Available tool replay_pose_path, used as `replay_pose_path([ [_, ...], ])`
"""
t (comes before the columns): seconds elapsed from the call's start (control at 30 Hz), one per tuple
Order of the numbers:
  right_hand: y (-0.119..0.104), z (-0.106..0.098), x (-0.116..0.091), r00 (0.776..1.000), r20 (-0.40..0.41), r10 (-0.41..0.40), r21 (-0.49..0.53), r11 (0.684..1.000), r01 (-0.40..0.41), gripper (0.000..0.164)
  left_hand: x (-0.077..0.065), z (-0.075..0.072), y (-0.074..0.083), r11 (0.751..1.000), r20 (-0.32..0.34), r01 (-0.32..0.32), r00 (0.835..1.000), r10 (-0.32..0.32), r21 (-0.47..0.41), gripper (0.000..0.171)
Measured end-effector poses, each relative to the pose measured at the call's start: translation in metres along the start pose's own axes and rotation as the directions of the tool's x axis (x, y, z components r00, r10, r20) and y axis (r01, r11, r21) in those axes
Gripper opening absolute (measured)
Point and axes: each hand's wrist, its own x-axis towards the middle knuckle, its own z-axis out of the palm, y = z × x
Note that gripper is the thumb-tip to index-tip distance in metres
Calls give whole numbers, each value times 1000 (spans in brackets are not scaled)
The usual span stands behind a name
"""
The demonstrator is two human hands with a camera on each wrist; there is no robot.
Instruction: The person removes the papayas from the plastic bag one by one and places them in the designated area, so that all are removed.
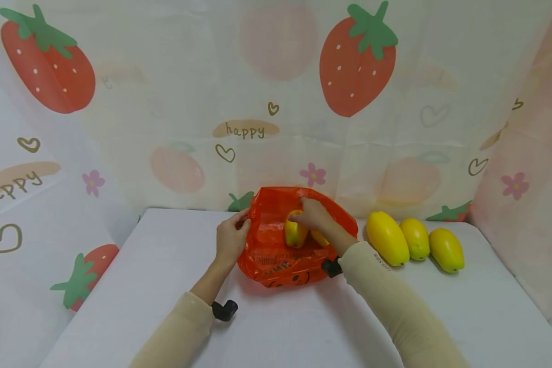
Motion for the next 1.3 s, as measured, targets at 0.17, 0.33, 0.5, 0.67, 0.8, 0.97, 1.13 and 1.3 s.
replay_pose_path([
  [0.17, -2, 8, 1, 997, 13, 79, 63, 995, -80, 67, -1, -1, 1, 1000, -1, -2, 1000, 2, 2, 31],
  [0.33, -2, 15, 2, 992, -7, 128, 77, 989, -127, 65, -1, 0, -1, 1000, -2, -1, 1000, 1, 8, 31],
  [0.5, -4, 22, 5, 989, -24, 145, -1, 989, -145, 54, 0, 1, -3, 1000, -9, -10, 1000, 10, 9, 31],
  [0.67, -8, 31, 8, 994, -41, 99, -92, 990, -103, 46, 0, 0, -4, 1000, -12, -16, 1000, 16, 3, 30],
  [0.8, -10, 36, 7, 998, -18, 62, -125, 990, -64, 47, -1, -1, -3, 1000, -10, -7, 1000, 7, 4, 31],
  [0.97, -11, 38, 6, 995, 39, 92, -94, 992, -88, 54, 1, -2, -2, 1000, -16, -7, 1000, 7, 2, 31],
  [1.13, -10, 36, 5, 988, 86, 127, -79, 990, -120, 58, 1, -3, -2, 1000, -16, -8, 1000, 8, 1, 31],
  [1.3, -9, 37, 5, 986, 100, 137, -76, 989, -130, 64, 2, -2, -3, 1000, -9, -5, 1000, 5, -3, 31],
])
